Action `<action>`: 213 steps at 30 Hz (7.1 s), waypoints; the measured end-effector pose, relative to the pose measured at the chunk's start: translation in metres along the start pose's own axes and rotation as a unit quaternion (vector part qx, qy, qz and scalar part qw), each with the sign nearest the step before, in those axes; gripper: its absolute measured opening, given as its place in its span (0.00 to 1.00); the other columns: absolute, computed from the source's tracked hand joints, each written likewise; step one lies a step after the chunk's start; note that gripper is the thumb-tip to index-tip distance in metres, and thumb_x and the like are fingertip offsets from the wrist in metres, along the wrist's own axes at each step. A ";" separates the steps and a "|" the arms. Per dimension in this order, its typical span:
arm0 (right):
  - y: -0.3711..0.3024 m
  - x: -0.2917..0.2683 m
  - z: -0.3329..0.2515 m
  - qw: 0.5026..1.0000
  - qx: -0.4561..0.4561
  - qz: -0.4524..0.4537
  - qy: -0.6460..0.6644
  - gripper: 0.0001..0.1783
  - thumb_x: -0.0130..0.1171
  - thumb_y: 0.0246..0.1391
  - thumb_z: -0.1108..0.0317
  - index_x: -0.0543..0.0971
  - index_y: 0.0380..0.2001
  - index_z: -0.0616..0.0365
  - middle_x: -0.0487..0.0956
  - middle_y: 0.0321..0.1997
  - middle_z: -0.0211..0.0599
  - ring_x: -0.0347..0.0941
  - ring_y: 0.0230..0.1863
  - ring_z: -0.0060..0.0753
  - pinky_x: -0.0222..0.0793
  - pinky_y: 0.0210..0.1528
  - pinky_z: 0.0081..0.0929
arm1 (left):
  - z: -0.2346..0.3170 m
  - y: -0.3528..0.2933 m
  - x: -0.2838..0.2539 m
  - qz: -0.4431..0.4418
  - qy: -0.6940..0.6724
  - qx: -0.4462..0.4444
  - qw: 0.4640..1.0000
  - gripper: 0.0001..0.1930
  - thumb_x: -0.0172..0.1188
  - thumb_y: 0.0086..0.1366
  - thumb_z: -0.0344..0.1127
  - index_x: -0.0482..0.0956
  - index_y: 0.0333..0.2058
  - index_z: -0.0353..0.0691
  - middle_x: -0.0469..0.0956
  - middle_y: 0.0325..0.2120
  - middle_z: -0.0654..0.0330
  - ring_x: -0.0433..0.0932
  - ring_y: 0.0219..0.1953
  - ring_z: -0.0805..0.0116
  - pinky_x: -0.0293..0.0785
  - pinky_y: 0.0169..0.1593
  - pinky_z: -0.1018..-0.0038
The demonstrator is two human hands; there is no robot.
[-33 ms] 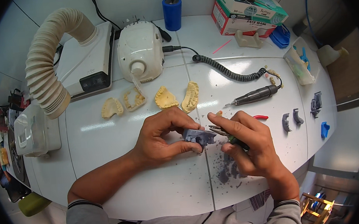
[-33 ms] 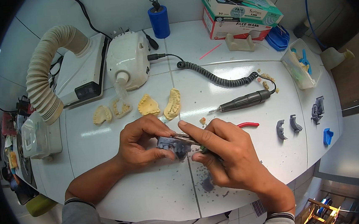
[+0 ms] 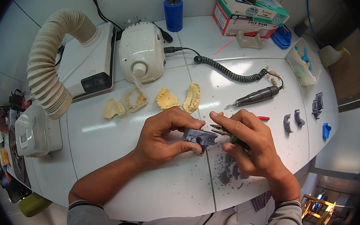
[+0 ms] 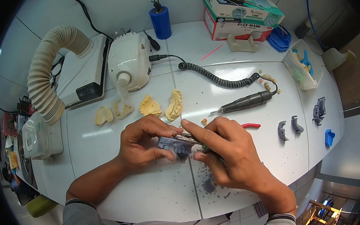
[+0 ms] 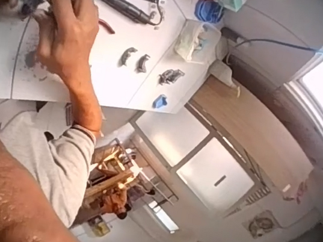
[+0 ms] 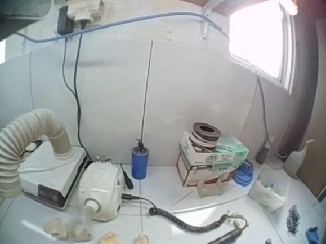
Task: Using pliers to trim and refine a dental bridge cast model on a laboratory bench.
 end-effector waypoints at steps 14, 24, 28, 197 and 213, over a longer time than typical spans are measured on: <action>-0.005 0.012 -0.013 0.983 -0.057 0.054 -0.169 0.40 0.76 0.47 0.66 0.79 0.67 0.55 0.75 0.37 0.39 0.72 0.39 0.41 0.64 0.42 0.39 | 0.008 -0.001 -0.003 0.047 0.085 0.070 0.993 0.25 0.79 0.55 0.21 0.78 0.49 0.41 0.81 0.48 0.55 0.82 0.54 0.64 0.77 0.62 0.67; -0.004 0.019 -0.014 0.978 -0.075 0.049 -0.187 0.39 0.76 0.49 0.64 0.79 0.66 0.57 0.73 0.35 0.37 0.68 0.36 0.37 0.60 0.38 0.37 | 0.008 -0.002 -0.005 0.044 0.087 0.073 0.993 0.24 0.81 0.53 0.23 0.79 0.46 0.41 0.83 0.45 0.56 0.83 0.51 0.65 0.79 0.57 0.68; -0.005 0.020 -0.015 0.977 -0.078 0.051 -0.194 0.37 0.75 0.51 0.65 0.79 0.66 0.57 0.71 0.33 0.35 0.67 0.34 0.36 0.59 0.37 0.35 | 0.006 -0.003 -0.005 0.042 0.074 0.076 0.994 0.23 0.81 0.53 0.23 0.80 0.46 0.41 0.83 0.45 0.56 0.84 0.50 0.65 0.79 0.57 0.69; 0.006 0.006 -0.005 0.986 -0.092 0.136 0.038 0.17 0.72 0.51 0.80 0.80 0.44 0.63 0.80 0.34 0.42 0.78 0.34 0.41 0.73 0.35 0.36 | -0.005 -0.005 0.008 -0.027 -0.115 -0.080 0.990 0.22 0.61 0.64 0.12 0.78 0.56 0.33 0.79 0.50 0.54 0.83 0.58 0.62 0.85 0.62 0.66; 0.003 0.011 -0.014 0.973 -0.139 0.177 0.049 0.18 0.70 0.43 0.85 0.82 0.39 0.60 0.80 0.30 0.36 0.77 0.30 0.36 0.71 0.30 0.31 | -0.009 -0.008 0.010 -0.044 -0.182 -0.135 0.973 0.20 0.70 0.63 0.17 0.77 0.53 0.31 0.80 0.46 0.51 0.85 0.51 0.67 0.88 0.52 0.72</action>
Point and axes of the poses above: each hand's wrist, its own y-axis towards the middle knuckle, its own x-axis out of the palm, z = x × y, the point moved 7 cm from there along y, towards the middle knuckle
